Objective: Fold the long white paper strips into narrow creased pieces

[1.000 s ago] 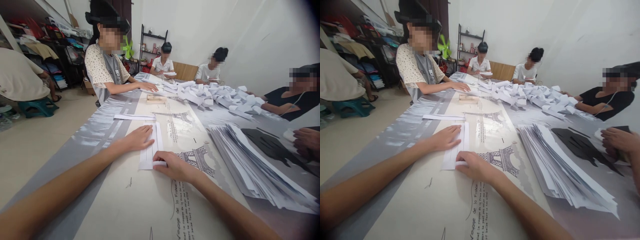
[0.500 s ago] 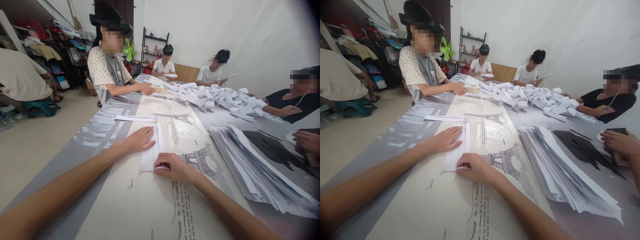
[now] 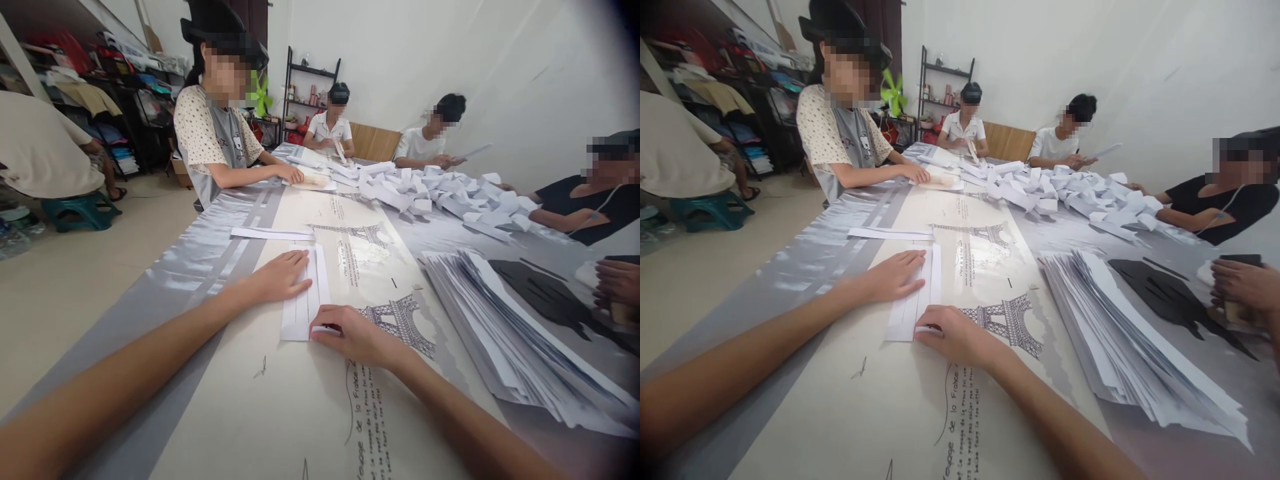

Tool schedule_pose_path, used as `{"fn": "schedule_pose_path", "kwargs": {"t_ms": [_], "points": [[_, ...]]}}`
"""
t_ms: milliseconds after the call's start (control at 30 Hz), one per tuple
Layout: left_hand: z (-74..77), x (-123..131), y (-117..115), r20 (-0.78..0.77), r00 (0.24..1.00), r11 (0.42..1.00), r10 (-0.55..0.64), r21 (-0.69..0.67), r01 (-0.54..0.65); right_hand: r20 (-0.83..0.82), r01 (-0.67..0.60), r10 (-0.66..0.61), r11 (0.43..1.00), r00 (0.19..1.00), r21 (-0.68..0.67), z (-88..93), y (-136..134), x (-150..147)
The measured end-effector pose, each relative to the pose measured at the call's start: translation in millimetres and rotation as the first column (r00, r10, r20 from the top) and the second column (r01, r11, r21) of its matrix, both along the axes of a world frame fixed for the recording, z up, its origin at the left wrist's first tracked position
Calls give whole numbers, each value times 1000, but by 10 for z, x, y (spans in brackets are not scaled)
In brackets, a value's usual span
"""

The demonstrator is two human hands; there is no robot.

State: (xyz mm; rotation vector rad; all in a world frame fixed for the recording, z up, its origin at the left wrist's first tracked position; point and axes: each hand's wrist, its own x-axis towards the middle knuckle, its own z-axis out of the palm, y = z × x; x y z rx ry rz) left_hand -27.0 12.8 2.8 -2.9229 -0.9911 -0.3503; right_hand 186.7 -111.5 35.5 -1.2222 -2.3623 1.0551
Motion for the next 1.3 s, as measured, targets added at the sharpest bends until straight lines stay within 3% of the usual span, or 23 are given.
{"fn": "schedule_pose_path", "kwargs": {"t_ms": [233,467,667,800,933,1033,1300], "points": [[-10,-2,-5,34,999,1000,-1,-21,2,-34,48,-48,999,998,8,-31,24,18],[-15,-3,10,15,1000,1000,-2,-17,2,-229,54,-96,982,969,-182,-114,130,139],[-30,-11,21,37,999,999,-5,-40,6,-217,74,-96,992,971,-106,-164,143,113],[-36,-14,25,59,998,999,-14,-42,17,-143,25,-5,990,990,137,-143,119,86],[-49,-15,38,80,997,999,-17,-47,21,33,-122,120,886,992,448,-111,99,113],[-44,-18,34,60,998,999,-14,-40,16,205,-269,194,850,959,453,-28,11,130],[-2,-25,-10,54,999,999,-3,-53,6,506,-359,111,831,855,425,179,-382,-29]]}}
